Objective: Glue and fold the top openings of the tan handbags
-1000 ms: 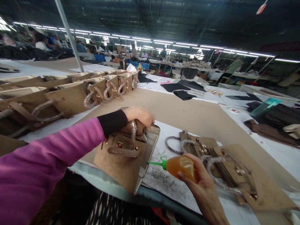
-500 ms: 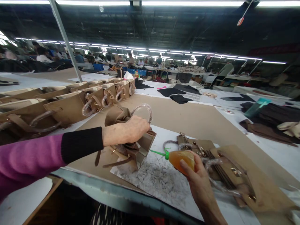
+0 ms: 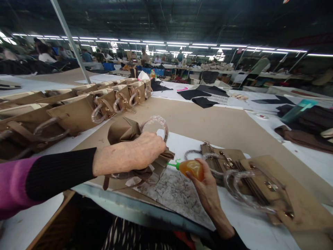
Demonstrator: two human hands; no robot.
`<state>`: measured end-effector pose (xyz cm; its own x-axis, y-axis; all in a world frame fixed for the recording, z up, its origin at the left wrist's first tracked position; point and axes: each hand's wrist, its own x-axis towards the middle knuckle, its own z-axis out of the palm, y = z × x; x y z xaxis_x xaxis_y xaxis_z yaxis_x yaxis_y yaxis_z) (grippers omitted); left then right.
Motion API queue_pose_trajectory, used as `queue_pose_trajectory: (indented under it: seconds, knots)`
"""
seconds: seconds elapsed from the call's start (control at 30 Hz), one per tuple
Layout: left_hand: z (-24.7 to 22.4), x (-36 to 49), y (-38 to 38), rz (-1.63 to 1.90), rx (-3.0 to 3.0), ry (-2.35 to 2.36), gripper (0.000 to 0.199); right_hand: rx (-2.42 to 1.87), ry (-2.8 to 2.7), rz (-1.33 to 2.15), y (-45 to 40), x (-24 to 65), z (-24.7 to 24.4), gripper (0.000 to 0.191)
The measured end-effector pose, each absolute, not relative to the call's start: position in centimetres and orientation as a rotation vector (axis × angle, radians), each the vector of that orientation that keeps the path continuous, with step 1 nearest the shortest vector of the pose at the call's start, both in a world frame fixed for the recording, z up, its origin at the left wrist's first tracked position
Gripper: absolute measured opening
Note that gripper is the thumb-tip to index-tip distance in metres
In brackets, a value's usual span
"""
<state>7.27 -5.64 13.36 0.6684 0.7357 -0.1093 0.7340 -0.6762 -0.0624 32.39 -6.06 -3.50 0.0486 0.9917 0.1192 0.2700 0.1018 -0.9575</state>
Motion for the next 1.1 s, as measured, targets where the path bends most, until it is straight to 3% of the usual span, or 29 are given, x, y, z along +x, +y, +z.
queue_pose_trajectory:
  seconds: [0.33, 0.73, 1.1]
  knots:
    - [8.4, 6.9, -4.9, 0.23, -2.794, -1.446, 0.014, -1.346, -1.356, 1.11, -7.1, 32.3, -3.9, 0.051]
    - [8.7, 7.1, -8.0, 0.276, -2.657, -1.523, 0.009, -1.351, -1.284, 1.212, -7.8, 32.7, -4.6, 0.047]
    - [9.3, 7.3, -10.2, 0.357, -2.635, -1.574, 0.02, -1.379, -1.324, 1.247, -9.2, 32.3, -4.2, 0.045]
